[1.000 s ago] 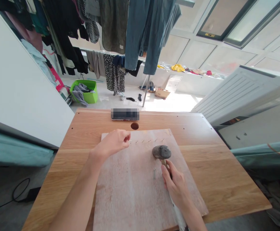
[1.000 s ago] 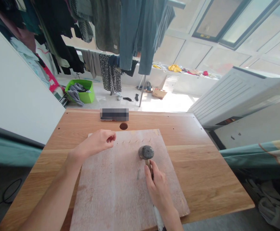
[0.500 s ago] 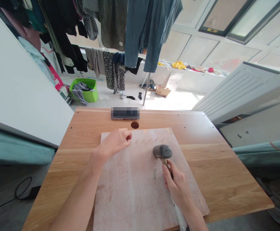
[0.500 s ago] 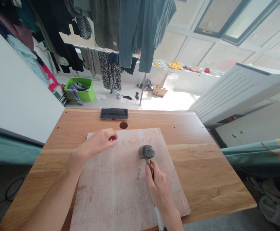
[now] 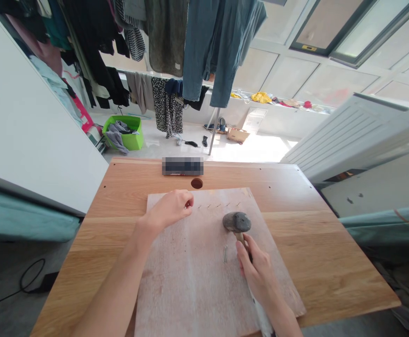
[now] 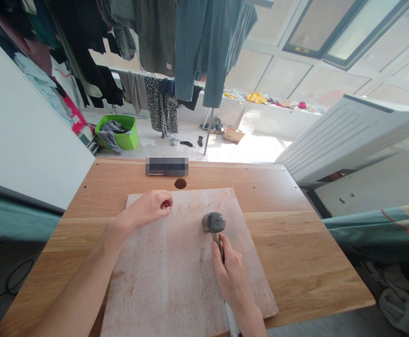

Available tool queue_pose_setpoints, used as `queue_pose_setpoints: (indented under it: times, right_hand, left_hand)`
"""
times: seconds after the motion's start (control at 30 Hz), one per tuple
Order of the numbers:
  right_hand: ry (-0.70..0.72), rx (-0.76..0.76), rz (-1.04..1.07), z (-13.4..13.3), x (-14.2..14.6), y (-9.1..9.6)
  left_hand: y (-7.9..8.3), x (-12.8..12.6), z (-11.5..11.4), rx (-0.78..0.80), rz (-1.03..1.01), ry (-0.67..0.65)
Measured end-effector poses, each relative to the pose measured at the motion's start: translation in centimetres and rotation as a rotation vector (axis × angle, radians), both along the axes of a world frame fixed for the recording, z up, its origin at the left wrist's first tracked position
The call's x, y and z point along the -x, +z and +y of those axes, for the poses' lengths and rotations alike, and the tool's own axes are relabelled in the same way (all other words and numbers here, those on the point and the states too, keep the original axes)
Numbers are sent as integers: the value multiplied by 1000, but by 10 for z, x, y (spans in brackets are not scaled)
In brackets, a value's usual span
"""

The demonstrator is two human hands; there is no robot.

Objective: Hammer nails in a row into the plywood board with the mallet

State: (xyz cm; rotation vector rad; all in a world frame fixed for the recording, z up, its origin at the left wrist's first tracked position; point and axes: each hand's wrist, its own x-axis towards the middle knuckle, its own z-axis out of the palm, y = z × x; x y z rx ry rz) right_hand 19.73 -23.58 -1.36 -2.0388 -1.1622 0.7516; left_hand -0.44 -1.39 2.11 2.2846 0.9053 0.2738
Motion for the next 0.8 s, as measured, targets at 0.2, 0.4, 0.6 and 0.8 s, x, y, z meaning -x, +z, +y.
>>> queue_pose_setpoints:
  times: [0.2,0.4,0.6,0.8]
  right_hand:
    - [15,-6,-28,1,1,5]
    - [20,-28,-41,3,2,6]
    - [8,-26,-11,3,2,5]
    - [12,5,160,4,7,7]
  left_hand:
    - [-7,-2,0,53,3,-8]
    - [-21,-1,2,128,-124,-21]
    - [-37,10,1,72,-255,-23]
    - [-47,15,-1,-3,-319,-39]
